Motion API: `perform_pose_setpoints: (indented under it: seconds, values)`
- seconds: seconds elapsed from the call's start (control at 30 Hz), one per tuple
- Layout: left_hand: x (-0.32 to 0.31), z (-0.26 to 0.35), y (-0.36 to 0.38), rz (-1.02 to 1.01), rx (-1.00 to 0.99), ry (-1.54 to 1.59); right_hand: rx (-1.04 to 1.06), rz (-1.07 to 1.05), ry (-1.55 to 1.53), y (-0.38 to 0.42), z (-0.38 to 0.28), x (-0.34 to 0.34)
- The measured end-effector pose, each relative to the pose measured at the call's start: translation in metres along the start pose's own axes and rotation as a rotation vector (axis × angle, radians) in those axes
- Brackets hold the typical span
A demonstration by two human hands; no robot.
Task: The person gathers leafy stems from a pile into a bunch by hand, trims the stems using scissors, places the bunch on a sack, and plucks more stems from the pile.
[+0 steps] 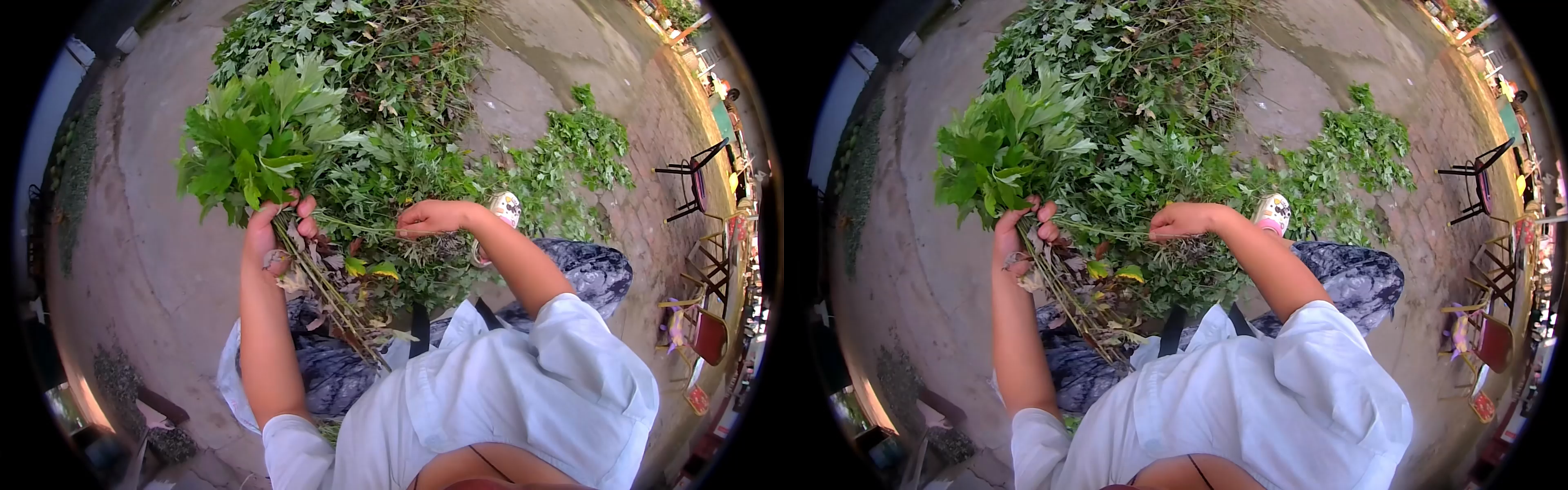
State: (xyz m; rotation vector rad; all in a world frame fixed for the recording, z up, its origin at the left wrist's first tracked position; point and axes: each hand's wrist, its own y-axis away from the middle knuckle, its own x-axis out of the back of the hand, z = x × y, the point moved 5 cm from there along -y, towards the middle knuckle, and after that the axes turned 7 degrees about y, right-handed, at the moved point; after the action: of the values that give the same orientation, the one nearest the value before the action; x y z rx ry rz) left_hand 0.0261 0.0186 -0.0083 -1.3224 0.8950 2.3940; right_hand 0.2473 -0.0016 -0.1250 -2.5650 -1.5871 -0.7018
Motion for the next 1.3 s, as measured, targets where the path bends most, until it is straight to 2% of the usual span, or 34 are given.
perform_pose_setpoints:
  seconds: [0.07,0.1,0.17,0.2,0.23,0.3,0.37,0.4,0.43,0.47,0.53,0.57,0.63,0.7,0.77,0.83,0.87,0.9,0.93,1.03,1.1,1.13,1.17,1.23,1.3]
  values:
    - [0.004,0.003,-0.001,-0.016,-0.020,0.011,-0.353,0.188,0.310,0.008,0.024,0.010]
    - [0.005,0.003,-0.002,-0.017,-0.022,0.010,-0.352,0.189,0.312,0.013,0.022,0.011]
    - [0.005,0.005,-0.002,-0.048,-0.039,0.020,-0.552,0.552,0.588,0.036,0.017,0.032]
    - [0.005,0.003,-0.002,-0.049,-0.017,0.031,-0.393,0.606,0.074,0.035,0.008,0.034]
    - [0.007,0.003,-0.004,-0.048,-0.032,0.029,-0.380,0.601,0.080,0.029,-0.011,0.037]
    - [0.016,-0.003,-0.008,-0.040,0.025,0.057,0.068,0.524,-0.326,0.007,-0.074,0.031]
    - [0.024,-0.006,-0.011,-0.040,0.030,0.070,0.156,0.391,-0.087,-0.013,-0.108,0.022]
    - [0.023,-0.004,-0.012,-0.043,-0.004,0.014,0.129,0.252,-0.246,-0.024,-0.110,0.016]
    - [0.020,-0.002,-0.012,-0.046,-0.037,-0.043,0.144,0.249,-0.241,-0.028,-0.115,0.018]
    - [0.016,-0.001,-0.012,-0.046,-0.049,-0.052,-0.066,0.305,-0.376,-0.031,-0.106,0.021]
    - [0.019,0.007,-0.010,0.188,-0.217,-0.144,-0.157,0.749,-0.341,-0.026,-0.098,0.034]
    - [0.019,0.007,-0.012,0.187,-0.223,-0.146,-0.137,0.959,-0.216,-0.022,-0.103,0.038]
    - [0.026,0.011,-0.016,0.206,-0.376,-0.148,-0.022,1.276,0.063,-0.017,-0.124,0.039]
    - [0.036,0.008,-0.020,0.192,-0.383,-0.141,-0.033,1.137,0.195,-0.030,-0.144,0.028]
    - [0.035,-0.003,-0.022,0.087,-0.262,-0.092,0.002,1.033,0.338,-0.049,-0.155,0.018]
    - [0.029,-0.009,-0.019,0.152,-0.284,-0.133,-0.041,0.915,0.333,-0.063,-0.160,0.011]
    - [0.023,-0.006,-0.015,0.157,-0.345,-0.254,-0.048,0.921,0.327,-0.065,-0.165,0.012]
    - [0.016,-0.004,-0.012,0.160,-0.402,-0.372,-0.092,0.827,0.450,-0.068,-0.171,0.010]
    - [0.022,-0.003,-0.013,0.256,-0.314,-0.429,-0.140,0.727,0.567,-0.071,-0.173,0.006]
    - [0.037,-0.011,-0.018,0.289,-0.261,-0.150,-0.114,0.697,0.675,-0.073,-0.174,-0.006]
    - [0.039,-0.008,-0.015,0.287,-0.205,-0.183,-0.014,0.609,0.513,-0.065,-0.167,-0.007]
    - [0.042,-0.008,-0.012,0.349,-0.245,-0.141,0.059,0.578,0.411,-0.058,-0.159,-0.005]
    - [0.045,-0.006,-0.013,0.307,-0.226,-0.123,0.135,0.547,0.307,-0.049,-0.148,-0.003]
    - [0.043,0.004,-0.004,0.440,-0.310,-0.140,0.089,0.575,-0.053,-0.035,-0.089,0.007]
    - [0.059,0.014,0.001,0.435,-0.306,-0.135,-0.459,0.705,-0.354,-0.004,0.003,0.013]
